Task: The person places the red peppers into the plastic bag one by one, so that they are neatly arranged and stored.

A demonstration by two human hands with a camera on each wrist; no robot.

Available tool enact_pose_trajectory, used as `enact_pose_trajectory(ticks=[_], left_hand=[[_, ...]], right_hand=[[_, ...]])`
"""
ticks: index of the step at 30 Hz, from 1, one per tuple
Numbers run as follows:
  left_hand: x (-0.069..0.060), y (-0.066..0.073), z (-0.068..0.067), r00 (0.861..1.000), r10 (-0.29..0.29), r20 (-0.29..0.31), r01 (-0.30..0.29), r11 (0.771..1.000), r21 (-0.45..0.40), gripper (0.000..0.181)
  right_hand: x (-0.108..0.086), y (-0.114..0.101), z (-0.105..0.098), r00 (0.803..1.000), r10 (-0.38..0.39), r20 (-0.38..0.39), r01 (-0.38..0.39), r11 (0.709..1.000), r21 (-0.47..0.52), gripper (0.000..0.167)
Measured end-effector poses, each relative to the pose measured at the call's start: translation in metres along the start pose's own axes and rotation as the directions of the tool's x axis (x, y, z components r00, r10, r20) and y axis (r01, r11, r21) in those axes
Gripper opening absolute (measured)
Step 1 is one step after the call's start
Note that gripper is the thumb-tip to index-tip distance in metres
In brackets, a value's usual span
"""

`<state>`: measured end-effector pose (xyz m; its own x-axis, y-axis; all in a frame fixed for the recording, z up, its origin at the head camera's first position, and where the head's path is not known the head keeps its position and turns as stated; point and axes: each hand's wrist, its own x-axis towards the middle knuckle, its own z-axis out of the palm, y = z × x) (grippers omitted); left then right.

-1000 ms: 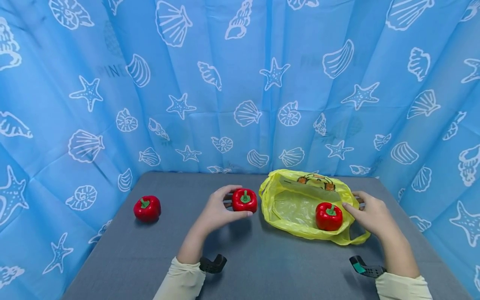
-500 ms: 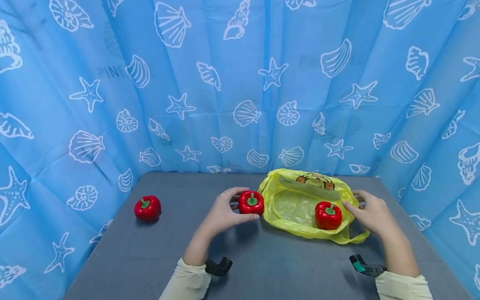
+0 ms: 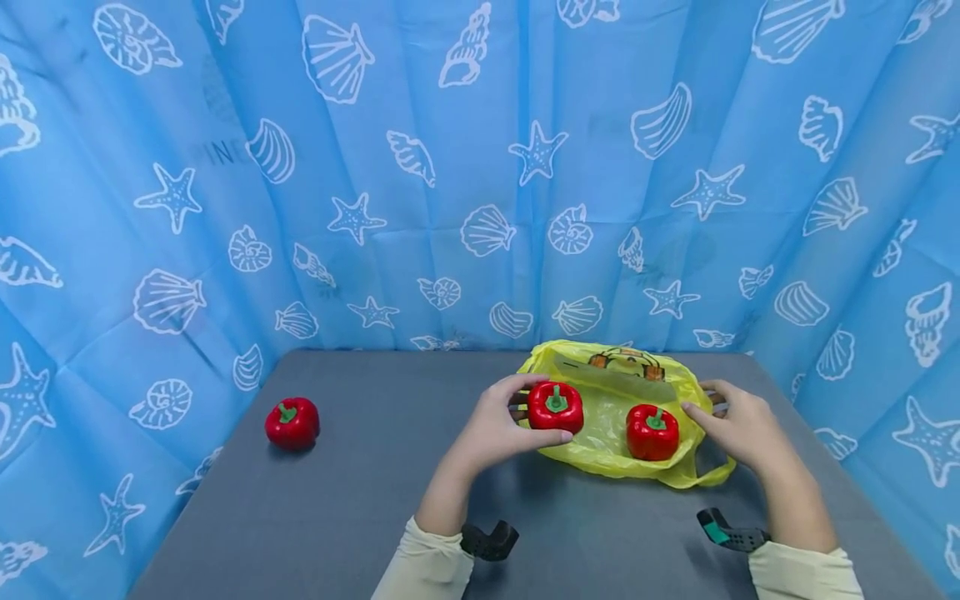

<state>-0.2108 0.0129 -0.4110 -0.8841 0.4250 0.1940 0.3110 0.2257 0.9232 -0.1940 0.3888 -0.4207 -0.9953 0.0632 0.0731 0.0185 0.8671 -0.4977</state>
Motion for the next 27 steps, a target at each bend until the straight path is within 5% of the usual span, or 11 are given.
enact_pose_trajectory(ticks=[11,20,27], left_hand=[[0.026,0.000,0.026,0.997,-0.069,-0.024,0.068,0.997,-0.042,0.073],[0.040,-0.007,0.060,0.991,-0.118,-0.056,0.111,0.987,-0.117,0.071],[0.044,-0.011,0.080,0.993,-0.108,-0.052,0.106,0.993,-0.047,0.072]], right_hand=[[0.000,0.000,0.000,1.000,0.011,0.001,-0.011,1.000,0.003,0.068],[0.000,0.000,-0.002,1.000,0.016,0.000,-0.016,1.000,-0.009,0.068],[0.001,0.001,0.001,1.000,0.024,0.012,-0.024,1.000,-0.013,0.069]])
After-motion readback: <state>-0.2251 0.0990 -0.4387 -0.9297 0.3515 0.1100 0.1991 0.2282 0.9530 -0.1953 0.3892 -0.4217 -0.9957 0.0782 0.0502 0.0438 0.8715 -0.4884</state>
